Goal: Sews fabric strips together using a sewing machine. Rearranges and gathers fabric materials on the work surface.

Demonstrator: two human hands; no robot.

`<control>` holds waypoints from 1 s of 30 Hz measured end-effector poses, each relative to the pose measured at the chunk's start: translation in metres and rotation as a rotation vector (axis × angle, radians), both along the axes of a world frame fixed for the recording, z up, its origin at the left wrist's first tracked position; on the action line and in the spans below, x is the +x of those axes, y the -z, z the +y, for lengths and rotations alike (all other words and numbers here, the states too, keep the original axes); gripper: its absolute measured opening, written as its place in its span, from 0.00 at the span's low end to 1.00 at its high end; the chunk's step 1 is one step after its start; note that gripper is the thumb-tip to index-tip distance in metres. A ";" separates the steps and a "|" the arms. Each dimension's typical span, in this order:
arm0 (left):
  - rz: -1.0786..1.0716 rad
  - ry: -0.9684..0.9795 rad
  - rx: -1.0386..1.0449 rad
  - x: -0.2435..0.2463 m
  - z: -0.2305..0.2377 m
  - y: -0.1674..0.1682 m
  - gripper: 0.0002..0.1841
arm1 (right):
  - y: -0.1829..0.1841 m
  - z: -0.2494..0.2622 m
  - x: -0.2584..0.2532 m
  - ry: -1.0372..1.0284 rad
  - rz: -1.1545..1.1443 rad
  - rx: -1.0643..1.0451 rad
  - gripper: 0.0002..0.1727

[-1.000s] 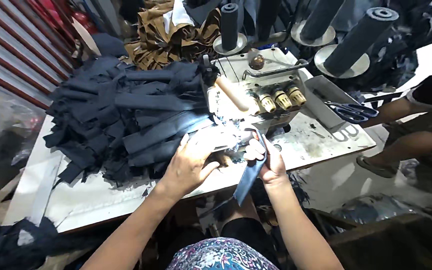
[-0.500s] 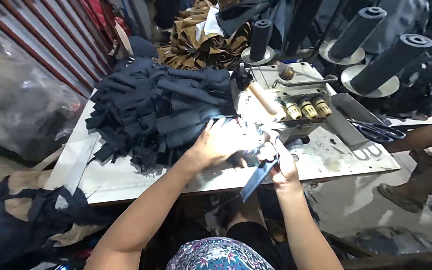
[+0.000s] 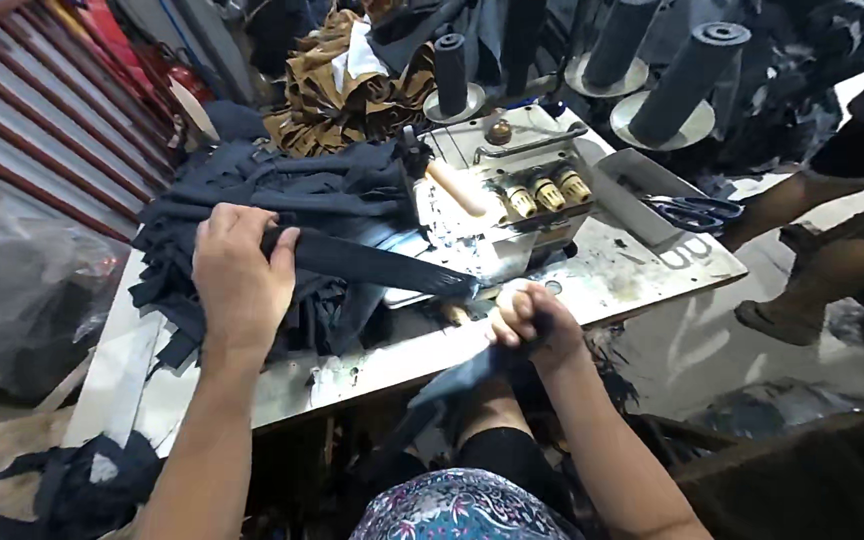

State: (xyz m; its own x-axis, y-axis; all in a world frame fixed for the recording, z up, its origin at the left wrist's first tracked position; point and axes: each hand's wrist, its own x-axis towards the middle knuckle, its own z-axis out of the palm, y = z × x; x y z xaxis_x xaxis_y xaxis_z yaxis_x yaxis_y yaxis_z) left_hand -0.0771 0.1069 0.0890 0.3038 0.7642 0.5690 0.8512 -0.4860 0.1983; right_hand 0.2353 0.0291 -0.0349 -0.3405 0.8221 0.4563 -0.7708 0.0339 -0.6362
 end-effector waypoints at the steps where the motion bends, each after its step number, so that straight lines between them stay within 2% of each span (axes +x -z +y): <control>1: 0.042 0.012 0.001 0.004 0.004 0.009 0.16 | 0.009 0.008 -0.003 0.046 -0.008 -0.112 0.13; 3: 0.103 0.212 0.038 0.032 -0.002 0.038 0.17 | 0.024 0.020 -0.012 0.105 0.003 -0.277 0.13; 5: 0.126 0.451 0.042 0.060 -0.011 0.077 0.15 | 0.040 0.026 -0.011 0.064 0.117 -0.304 0.13; 8: 0.156 0.546 -0.053 0.070 -0.015 0.107 0.20 | 0.049 0.025 0.002 0.036 0.295 -0.275 0.12; 11: 0.167 0.542 -0.044 0.063 -0.012 0.110 0.25 | 0.044 0.023 0.013 0.181 0.252 -0.308 0.15; 15: 0.169 0.476 -0.062 0.069 -0.011 0.106 0.24 | 0.047 0.033 0.010 0.187 0.266 -0.315 0.13; 19: 0.158 0.375 -0.105 0.083 -0.014 0.100 0.24 | 0.044 0.040 0.006 0.215 0.315 -0.372 0.18; 24: 0.197 0.377 -0.117 0.088 0.002 0.097 0.27 | 0.037 0.042 0.007 0.278 0.257 -0.443 0.19; 28: 0.285 0.422 -0.138 0.085 0.015 0.086 0.29 | 0.033 0.032 -0.005 0.383 0.069 -0.486 0.20; 30: 0.262 0.383 -0.245 0.083 0.007 0.078 0.34 | 0.025 0.018 -0.015 0.389 -0.111 -0.440 0.14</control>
